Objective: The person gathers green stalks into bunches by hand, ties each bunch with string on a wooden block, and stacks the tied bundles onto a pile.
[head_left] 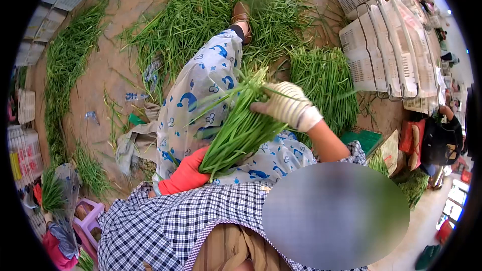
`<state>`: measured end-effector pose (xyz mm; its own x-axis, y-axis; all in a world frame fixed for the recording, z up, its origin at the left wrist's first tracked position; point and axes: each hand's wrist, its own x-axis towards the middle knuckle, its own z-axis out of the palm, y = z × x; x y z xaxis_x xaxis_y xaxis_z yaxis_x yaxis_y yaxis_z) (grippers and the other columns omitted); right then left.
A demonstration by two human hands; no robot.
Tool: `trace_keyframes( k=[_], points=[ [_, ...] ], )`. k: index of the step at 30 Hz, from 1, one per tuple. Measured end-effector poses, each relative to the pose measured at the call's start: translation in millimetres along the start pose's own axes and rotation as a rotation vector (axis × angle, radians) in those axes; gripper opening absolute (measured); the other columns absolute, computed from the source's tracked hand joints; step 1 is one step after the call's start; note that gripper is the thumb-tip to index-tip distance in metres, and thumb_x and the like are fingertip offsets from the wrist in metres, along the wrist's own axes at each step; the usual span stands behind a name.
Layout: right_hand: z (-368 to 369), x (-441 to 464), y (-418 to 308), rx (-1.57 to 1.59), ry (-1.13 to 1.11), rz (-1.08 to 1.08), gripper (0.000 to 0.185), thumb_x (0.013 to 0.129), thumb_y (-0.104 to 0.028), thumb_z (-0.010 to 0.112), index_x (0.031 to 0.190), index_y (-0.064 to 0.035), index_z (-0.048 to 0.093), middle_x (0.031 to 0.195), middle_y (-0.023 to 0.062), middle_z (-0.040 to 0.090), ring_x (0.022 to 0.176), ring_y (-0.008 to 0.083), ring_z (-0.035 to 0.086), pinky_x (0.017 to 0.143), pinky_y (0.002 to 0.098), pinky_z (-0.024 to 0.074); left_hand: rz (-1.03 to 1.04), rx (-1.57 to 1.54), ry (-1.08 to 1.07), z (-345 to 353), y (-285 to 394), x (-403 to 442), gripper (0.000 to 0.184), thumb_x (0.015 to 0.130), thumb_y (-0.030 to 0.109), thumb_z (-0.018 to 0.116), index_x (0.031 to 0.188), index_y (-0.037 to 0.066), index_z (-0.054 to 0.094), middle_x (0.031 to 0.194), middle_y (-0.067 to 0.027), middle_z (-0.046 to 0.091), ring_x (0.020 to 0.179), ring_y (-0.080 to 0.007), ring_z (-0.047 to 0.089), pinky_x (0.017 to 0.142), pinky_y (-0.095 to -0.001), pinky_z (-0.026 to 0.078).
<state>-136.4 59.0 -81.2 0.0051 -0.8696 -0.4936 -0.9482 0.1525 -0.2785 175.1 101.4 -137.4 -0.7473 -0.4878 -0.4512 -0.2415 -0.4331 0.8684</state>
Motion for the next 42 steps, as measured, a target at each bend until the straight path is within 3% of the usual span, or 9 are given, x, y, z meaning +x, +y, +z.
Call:
trace_keyframes(
  k=[4,10,14,20,24,28,34,40,42],
  points=[
    [22.8,11.8,10.1,0.257,0.011,-0.034,0.041,0.083,-0.040,0.063,0.102,-0.0042,0.066,0.086,0.0201,0.066,0.084,0.0348,0.066,0.076,0.0422,0.0510,0.083,0.206,0.046,-0.1,-7.3,-3.6,0.062,0.085,-0.001,0.066,0.142,0.009,0.044,0.133,-0.0093,0.056,0.123,-0.0178,0.052,0.104,-0.0294,0.039],
    [-28.9,60.2,66.8,-0.752,0.460,0.154,0.013,0.096,-0.020,0.054,0.104,-0.0110,0.058,0.064,-0.0002,0.057,0.054,0.0138,0.059,0.042,0.0287,0.0477,0.017,0.170,-0.043,-6.8,-5.4,0.5,0.072,0.079,-0.009,0.065,0.144,0.006,0.039,0.139,-0.0085,0.050,0.129,-0.0183,0.046,0.107,-0.0329,0.036],
    [-87.8,67.3,70.9,-0.291,0.484,0.001,0.052,0.086,-0.044,0.066,0.113,0.0000,0.060,0.091,0.0166,0.070,0.078,0.0307,0.067,0.076,0.0398,0.0532,0.035,0.358,-0.049,-2.3,15.9,2.4,0.078,0.076,-0.010,0.065,0.146,0.008,0.037,0.140,-0.0103,0.049,0.130,-0.0225,0.046,0.108,-0.0328,0.035],
    [-3.6,57.2,-4.7,-0.454,-0.328,-0.382,0.033,0.082,-0.036,0.066,0.096,-0.0067,0.070,0.080,0.0164,0.069,0.078,0.0340,0.068,0.073,0.0430,0.0537,0.148,0.512,0.013,-1.7,8.8,2.4,0.086,0.072,-0.004,0.067,0.147,0.024,0.037,0.131,-0.0107,0.055,0.117,-0.0287,0.058,0.097,-0.0313,0.045],
    [-41.6,96.1,66.8,-0.630,-0.080,-0.057,0.022,0.087,-0.025,0.063,0.103,-0.0130,0.070,0.092,0.0103,0.071,0.084,0.0315,0.069,0.075,0.0420,0.0557,0.131,0.573,0.002,-2.1,5.4,0.9,0.089,0.070,-0.003,0.068,0.148,0.025,0.035,0.134,-0.0105,0.052,0.112,-0.0317,0.060,0.092,-0.0339,0.049],
    [-67.6,76.2,101.9,-0.650,0.541,0.129,0.065,0.084,-0.046,0.067,0.133,-0.0062,0.051,0.115,0.0186,0.065,0.109,0.0309,0.063,0.094,0.0402,0.0491,0.141,0.644,-0.021,-1.4,17.8,1.3,0.089,0.070,-0.002,0.069,0.148,0.025,0.035,0.134,-0.0105,0.053,0.110,-0.0337,0.060,0.089,-0.0344,0.050],
    [-7.1,51.6,62.6,0.257,-0.506,-0.285,0.049,0.085,-0.037,0.069,0.122,-0.0054,0.061,0.113,0.0142,0.067,0.098,0.0268,0.064,0.089,0.0377,0.0501,0.105,0.691,-0.053,-3.2,13.8,3.0,0.087,0.072,-0.001,0.070,0.148,0.022,0.034,0.139,-0.0096,0.050,0.116,-0.0279,0.059,0.094,-0.0316,0.048],
    [-7.5,59.6,149.0,0.952,0.424,0.363,0.023,0.092,-0.019,0.062,0.108,-0.0038,0.067,0.088,0.0052,0.067,0.075,0.0145,0.059,0.073,0.0310,0.0525,-0.112,-0.215,-0.099,-20.3,12.7,8.9,0.078,0.076,0.002,0.073,0.145,0.008,0.037,0.136,-0.0078,0.053,0.122,-0.0172,0.052,0.102,-0.0325,0.042],
    [-13.1,39.2,158.0,1.182,0.482,0.103,0.031,0.092,-0.021,0.063,0.119,-0.0049,0.063,0.100,0.0030,0.066,0.079,0.0161,0.061,0.076,0.0322,0.0531,-0.296,-0.197,-0.087,-31.3,13.2,4.7,0.079,0.066,-0.003,0.073,0.139,0.007,0.044,0.127,-0.0091,0.060,0.113,-0.0193,0.057,0.099,-0.0333,0.045]
  ],
)
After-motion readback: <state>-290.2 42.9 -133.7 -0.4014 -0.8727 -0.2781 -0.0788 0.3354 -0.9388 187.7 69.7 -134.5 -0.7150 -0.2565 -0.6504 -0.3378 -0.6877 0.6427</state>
